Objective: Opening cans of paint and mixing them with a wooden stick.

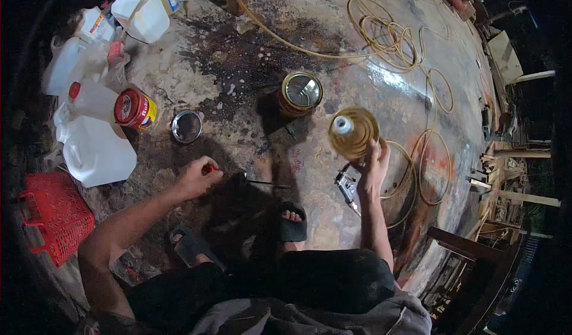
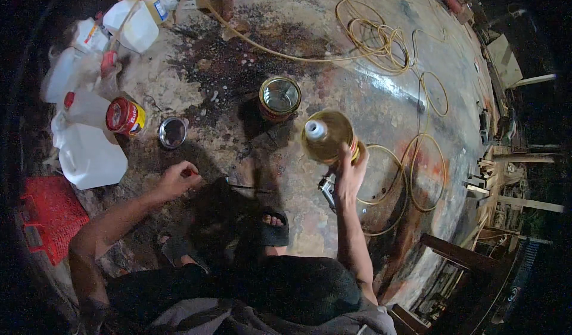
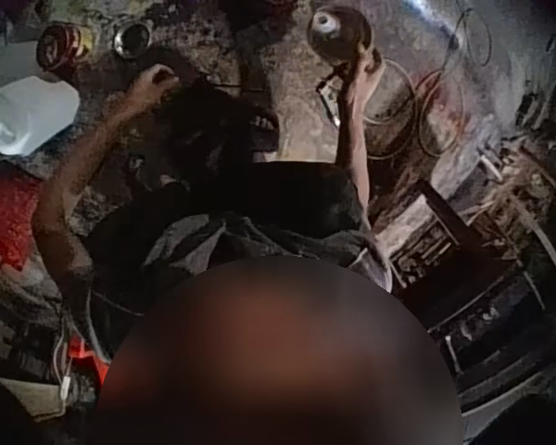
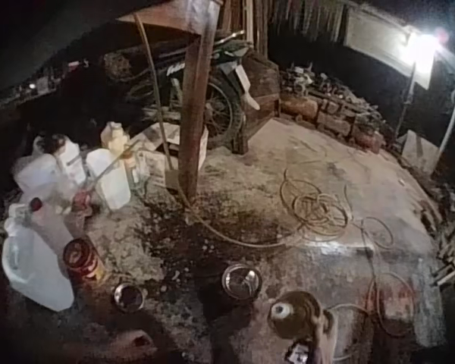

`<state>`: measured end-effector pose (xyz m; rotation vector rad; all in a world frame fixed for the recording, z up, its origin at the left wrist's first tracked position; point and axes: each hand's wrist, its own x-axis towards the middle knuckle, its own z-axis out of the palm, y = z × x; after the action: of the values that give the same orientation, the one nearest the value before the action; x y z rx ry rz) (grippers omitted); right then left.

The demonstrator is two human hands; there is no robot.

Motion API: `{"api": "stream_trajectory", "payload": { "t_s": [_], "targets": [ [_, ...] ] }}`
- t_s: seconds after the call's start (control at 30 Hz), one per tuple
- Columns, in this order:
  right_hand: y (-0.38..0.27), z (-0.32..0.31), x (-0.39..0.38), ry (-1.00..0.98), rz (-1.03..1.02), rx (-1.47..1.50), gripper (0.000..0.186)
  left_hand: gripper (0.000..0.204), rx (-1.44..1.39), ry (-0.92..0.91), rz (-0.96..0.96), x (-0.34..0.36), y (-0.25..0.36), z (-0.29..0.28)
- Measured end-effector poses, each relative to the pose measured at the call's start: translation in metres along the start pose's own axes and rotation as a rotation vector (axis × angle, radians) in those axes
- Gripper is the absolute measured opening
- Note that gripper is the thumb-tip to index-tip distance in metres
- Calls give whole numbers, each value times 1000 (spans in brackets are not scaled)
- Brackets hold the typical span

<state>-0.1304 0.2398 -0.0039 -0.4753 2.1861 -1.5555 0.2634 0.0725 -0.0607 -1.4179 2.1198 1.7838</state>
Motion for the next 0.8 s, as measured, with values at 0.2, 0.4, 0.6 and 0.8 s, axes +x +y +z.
{"api": "stream_trajectory", "payload": {
  "t_s": [0.2,0.4,0.6,0.8],
  "targets": [
    [-1,8,55,26,37,4,63,29,-75,-27,-36,-1,-5,12],
    [-8,26,85,-6,-24,9,70,30,60,-29,-50,-7,-2,16],
    [-19,42,99,38,-144,-360,82,33,33,-64,-111,-8,-4,13],
    [-34,58,98,59,-249,-407,88,34,87,-34,-108,-11,-8,11]
  ]
}}
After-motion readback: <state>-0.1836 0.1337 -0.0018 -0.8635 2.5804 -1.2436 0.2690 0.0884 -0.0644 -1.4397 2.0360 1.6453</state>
